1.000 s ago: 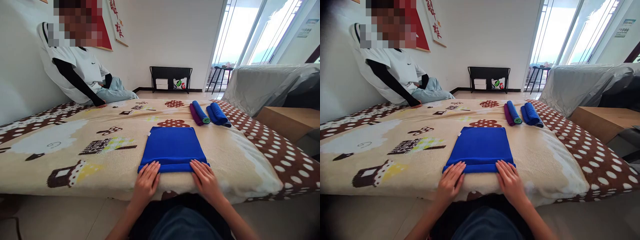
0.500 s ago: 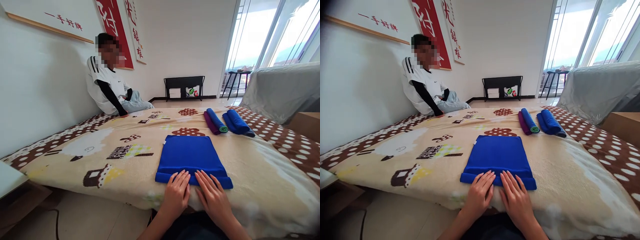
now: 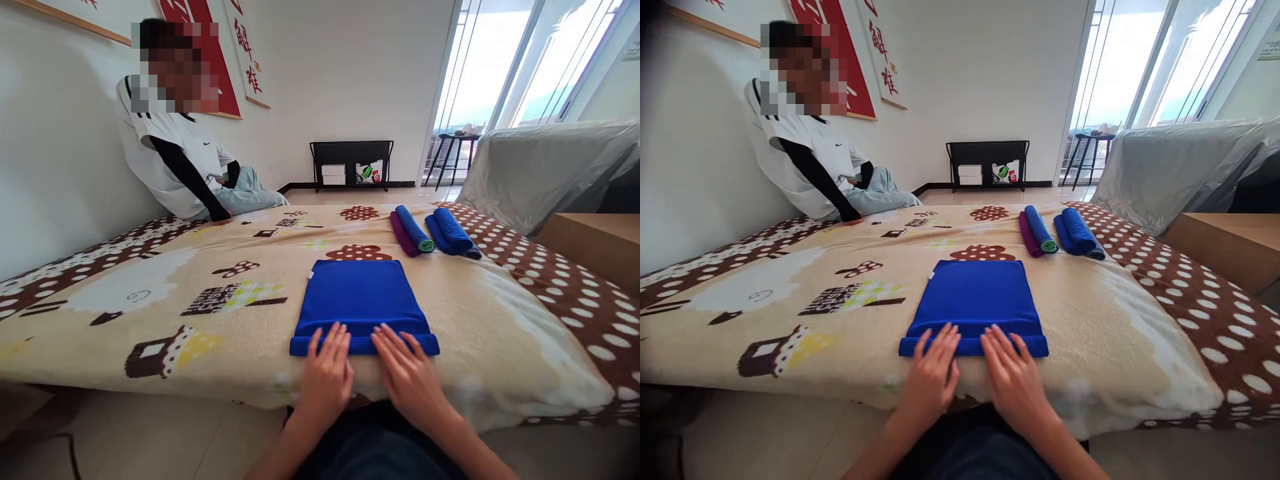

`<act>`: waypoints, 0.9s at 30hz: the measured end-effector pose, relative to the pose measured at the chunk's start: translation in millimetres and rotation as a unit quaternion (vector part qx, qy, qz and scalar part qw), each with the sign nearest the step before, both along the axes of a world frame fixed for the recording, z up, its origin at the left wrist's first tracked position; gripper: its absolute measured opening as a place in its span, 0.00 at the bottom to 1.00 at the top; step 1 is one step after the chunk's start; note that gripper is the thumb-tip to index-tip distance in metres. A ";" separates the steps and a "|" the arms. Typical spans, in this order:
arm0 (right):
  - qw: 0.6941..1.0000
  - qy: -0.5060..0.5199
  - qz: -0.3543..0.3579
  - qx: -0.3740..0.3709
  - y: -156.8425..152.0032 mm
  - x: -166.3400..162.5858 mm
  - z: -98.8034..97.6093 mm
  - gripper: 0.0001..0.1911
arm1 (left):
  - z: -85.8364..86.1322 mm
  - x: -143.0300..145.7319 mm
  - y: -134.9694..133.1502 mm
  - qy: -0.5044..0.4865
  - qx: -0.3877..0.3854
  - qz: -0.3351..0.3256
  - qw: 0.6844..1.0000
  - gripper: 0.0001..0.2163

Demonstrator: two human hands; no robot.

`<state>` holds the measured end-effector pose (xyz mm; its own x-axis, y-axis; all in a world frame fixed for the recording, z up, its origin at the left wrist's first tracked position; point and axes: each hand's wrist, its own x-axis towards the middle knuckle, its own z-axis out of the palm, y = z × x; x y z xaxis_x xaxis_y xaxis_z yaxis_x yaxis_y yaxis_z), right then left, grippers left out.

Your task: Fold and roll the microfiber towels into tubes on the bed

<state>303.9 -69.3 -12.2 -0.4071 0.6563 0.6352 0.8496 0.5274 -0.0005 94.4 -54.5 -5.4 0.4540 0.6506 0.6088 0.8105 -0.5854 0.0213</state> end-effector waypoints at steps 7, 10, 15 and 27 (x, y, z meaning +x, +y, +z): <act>0.999 -0.003 -0.005 -0.049 8.1 30.6 -9.3 0.29 | -4.4 -24.6 12.0 0.051 -0.036 0.001 0.998 0.23; 0.997 -0.012 0.010 -0.077 3.8 79.4 -12.6 0.32 | -9.5 -73.8 10.8 0.063 -0.033 0.025 0.997 0.24; 0.992 0.016 0.041 -0.118 1.9 114.1 -10.5 0.27 | -9.2 -104.5 9.7 0.041 -0.068 0.044 0.996 0.25; 0.993 0.048 0.010 -0.109 12.5 123.8 8.8 0.11 | 24.2 -119.9 23.7 0.008 -0.077 -0.001 0.997 0.08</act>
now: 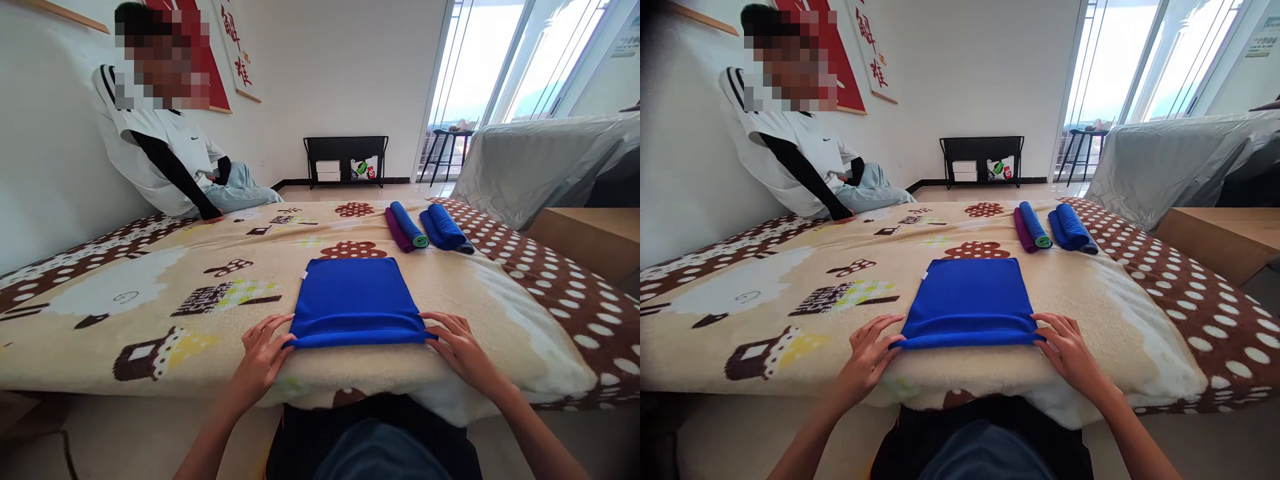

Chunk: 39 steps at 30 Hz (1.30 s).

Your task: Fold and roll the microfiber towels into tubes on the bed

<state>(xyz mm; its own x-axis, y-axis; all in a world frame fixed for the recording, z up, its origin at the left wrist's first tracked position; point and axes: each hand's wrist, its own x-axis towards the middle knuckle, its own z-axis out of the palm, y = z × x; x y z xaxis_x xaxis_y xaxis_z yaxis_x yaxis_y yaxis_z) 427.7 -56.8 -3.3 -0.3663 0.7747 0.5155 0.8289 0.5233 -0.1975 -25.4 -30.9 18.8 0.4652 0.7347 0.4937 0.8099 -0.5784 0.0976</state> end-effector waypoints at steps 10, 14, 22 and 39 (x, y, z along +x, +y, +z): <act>0.984 0.056 -0.098 0.139 9.0 -83.5 -10.3 0.14 | -10.5 81.0 -2.4 -0.078 0.141 0.159 0.974 0.09; 0.992 0.028 0.043 0.114 9.8 -140.0 -10.8 0.17 | -20.0 131.0 -6.5 -0.064 0.119 -0.041 0.990 0.13; 0.993 -0.026 -0.094 0.060 4.7 -49.7 -19.4 0.20 | -29.1 57.2 0.3 -0.037 0.088 0.065 0.993 0.14; 0.989 -0.049 -0.131 0.053 12.1 -43.7 -15.5 0.19 | -12.5 66.9 3.9 0.000 -0.001 0.176 0.984 0.17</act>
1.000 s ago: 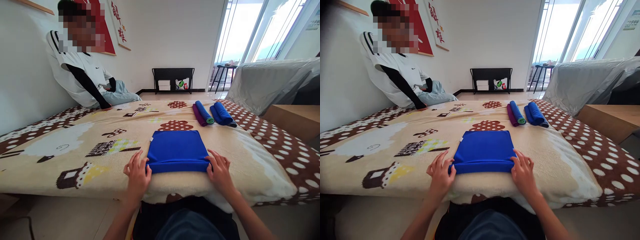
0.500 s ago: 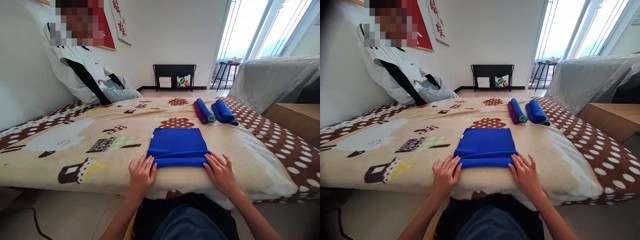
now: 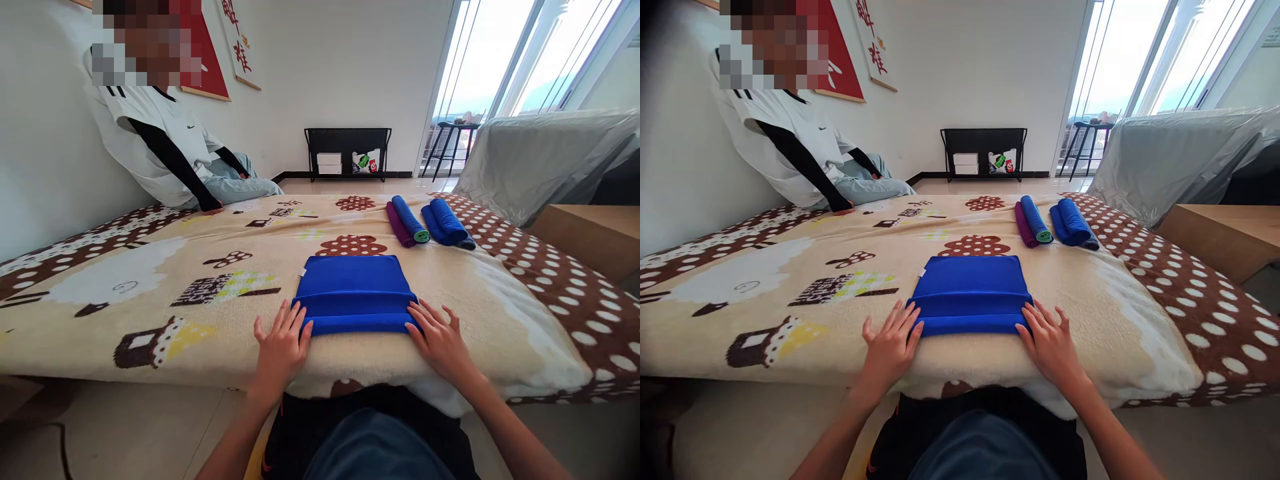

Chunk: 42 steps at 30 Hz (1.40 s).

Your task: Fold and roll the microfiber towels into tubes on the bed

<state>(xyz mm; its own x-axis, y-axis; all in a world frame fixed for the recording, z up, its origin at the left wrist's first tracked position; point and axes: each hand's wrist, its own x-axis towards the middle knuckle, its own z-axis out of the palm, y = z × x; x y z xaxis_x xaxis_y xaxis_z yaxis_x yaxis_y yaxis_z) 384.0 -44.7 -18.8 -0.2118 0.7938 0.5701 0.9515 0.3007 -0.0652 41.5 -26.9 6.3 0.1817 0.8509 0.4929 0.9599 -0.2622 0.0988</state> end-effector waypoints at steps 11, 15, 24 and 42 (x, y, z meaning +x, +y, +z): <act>0.995 0.012 0.040 -0.096 33.1 -60.8 15.2 0.27 | 8.6 41.2 32.0 0.000 -0.099 -0.126 0.987 0.20; 0.997 -0.007 0.026 -0.068 28.1 -4.7 2.2 0.26 | -4.6 -23.3 33.3 0.006 -0.055 -0.075 0.996 0.20; 0.997 -0.017 0.075 0.022 -6.2 27.0 -5.3 0.18 | -11.9 -26.1 -8.7 -0.002 0.114 -0.092 0.989 0.16; 0.983 0.116 0.127 -0.060 9.0 37.7 14.5 0.16 | 8.3 -35.5 12.2 -0.082 -0.011 -0.116 0.990 0.14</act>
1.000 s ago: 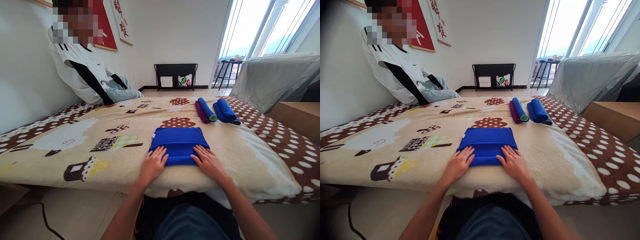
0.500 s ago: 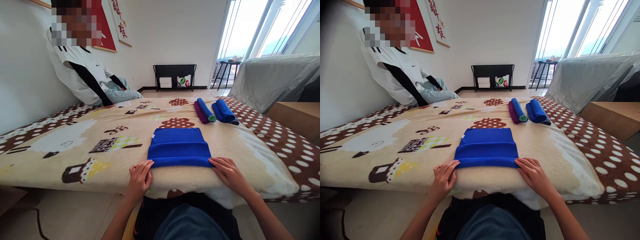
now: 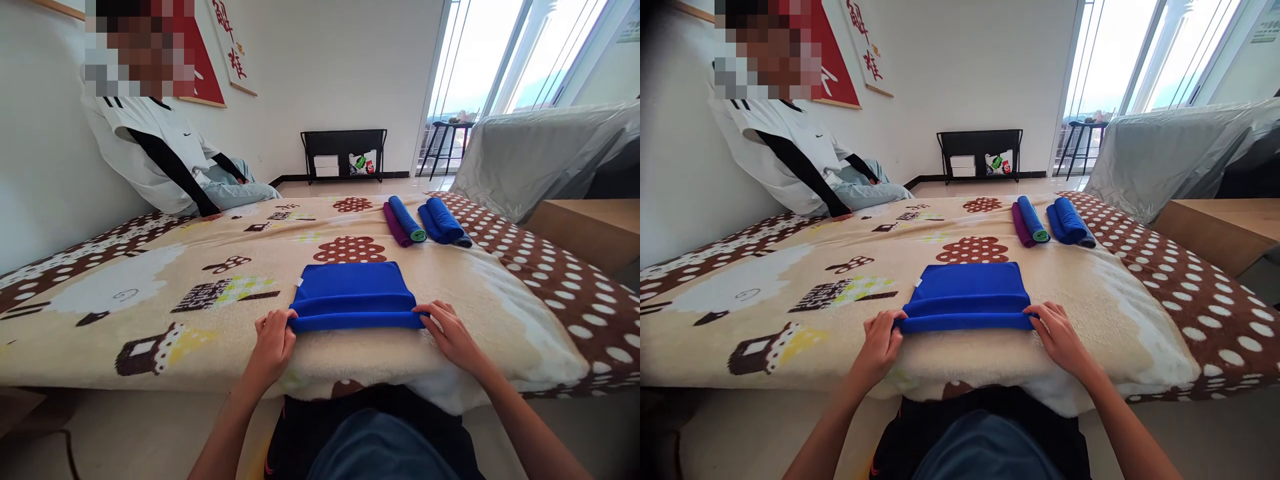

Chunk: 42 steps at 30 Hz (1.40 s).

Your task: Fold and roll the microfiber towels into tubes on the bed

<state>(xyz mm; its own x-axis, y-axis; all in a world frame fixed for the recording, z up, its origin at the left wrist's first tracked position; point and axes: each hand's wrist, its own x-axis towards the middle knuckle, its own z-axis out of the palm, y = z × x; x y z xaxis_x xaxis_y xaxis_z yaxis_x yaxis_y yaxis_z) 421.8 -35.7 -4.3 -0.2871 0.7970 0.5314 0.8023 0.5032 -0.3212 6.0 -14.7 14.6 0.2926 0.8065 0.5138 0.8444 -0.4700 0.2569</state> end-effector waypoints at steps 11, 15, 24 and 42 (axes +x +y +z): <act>0.994 -0.070 -0.013 0.081 -2.7 -104.5 3.4 0.19 | 2.2 93.2 -13.1 0.044 0.062 -0.063 0.995 0.19; 0.996 -0.082 0.001 0.044 6.3 -117.0 4.1 0.21 | -7.5 102.6 -5.3 0.066 0.023 -0.090 0.993 0.18; 0.982 -0.133 -0.130 0.033 7.0 -42.2 0.2 0.23 | -5.3 27.9 -2.0 0.050 0.045 0.033 0.997 0.15; 0.979 -0.131 -0.155 -0.020 11.0 -68.7 7.6 0.25 | 3.5 28.8 7.3 0.040 -0.038 0.088 0.995 0.17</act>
<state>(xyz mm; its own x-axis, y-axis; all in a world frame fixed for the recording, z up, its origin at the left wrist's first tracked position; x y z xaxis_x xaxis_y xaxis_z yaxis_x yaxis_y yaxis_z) 353.0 -24.7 3.3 -0.1503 0.8858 0.4391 0.9721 0.2132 -0.0973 34.8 -7.4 18.0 0.1805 0.8843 0.4305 0.9310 -0.2948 0.2153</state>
